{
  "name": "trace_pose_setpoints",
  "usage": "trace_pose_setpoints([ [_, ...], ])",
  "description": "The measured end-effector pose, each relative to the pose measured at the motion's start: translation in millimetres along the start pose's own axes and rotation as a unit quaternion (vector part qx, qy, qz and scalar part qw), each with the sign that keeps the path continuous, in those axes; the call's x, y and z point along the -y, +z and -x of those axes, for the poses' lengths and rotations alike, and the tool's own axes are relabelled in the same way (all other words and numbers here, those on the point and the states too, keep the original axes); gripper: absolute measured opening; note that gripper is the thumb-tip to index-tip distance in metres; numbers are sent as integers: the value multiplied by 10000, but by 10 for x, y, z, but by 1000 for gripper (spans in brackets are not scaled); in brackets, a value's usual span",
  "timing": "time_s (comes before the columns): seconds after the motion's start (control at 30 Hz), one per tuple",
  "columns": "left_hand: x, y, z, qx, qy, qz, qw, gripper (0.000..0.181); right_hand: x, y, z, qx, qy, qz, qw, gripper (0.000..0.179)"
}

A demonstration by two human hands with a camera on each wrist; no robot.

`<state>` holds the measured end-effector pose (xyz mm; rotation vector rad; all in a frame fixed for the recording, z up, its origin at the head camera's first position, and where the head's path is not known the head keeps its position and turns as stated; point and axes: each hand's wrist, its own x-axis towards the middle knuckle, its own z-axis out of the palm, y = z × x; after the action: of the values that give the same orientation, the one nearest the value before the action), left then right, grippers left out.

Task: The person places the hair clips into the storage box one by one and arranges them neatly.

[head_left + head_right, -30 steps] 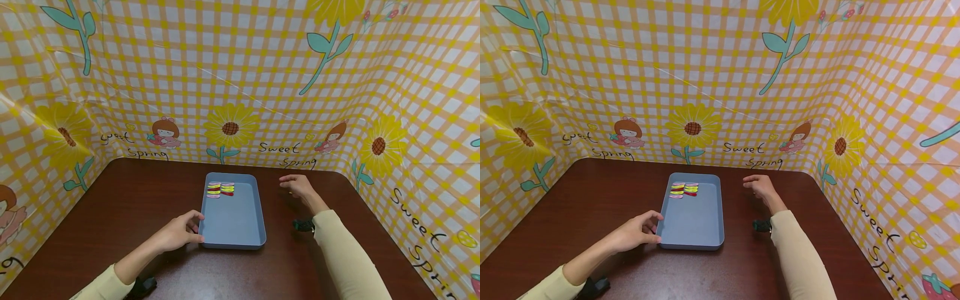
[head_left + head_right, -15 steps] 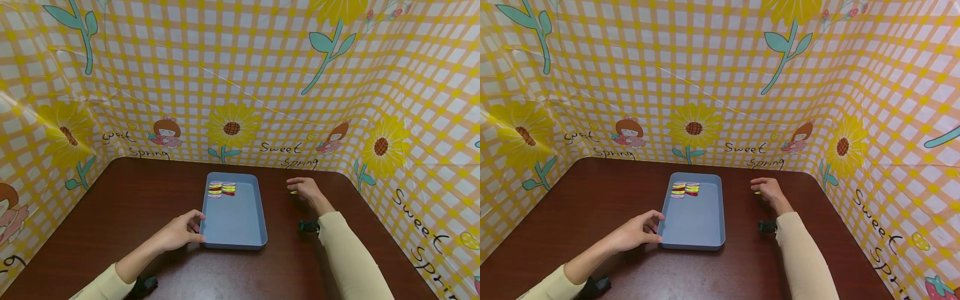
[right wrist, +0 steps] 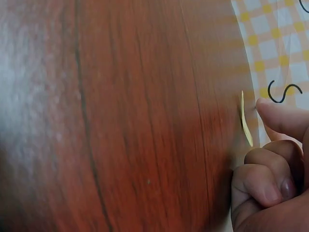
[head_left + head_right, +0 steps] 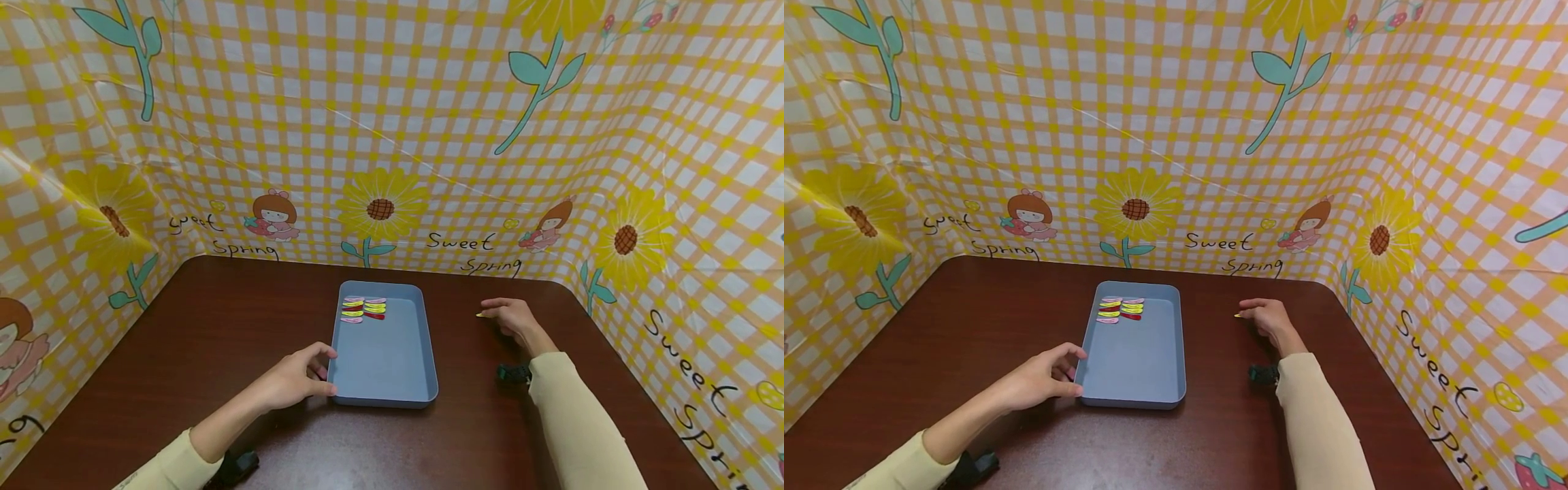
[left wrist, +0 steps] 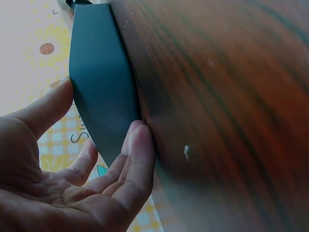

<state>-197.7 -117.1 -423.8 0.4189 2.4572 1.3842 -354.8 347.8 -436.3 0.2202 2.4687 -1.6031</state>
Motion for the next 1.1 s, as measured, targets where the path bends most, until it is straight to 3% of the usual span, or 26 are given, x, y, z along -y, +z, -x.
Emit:
trace_pose_setpoints([
  [0.43,0,2,5,5,24,-33,10000,54,-108,-135,24,24,94,-432,9990,50],
  [0.6,6,6,1,7,28,-53,10000,55,-119,-178,22,-1,213,-344,9992,50],
  [1.1,11,9,-8,-12,-15,-28,10000,56,-153,-172,-16,-134,56,76,9999,46],
])
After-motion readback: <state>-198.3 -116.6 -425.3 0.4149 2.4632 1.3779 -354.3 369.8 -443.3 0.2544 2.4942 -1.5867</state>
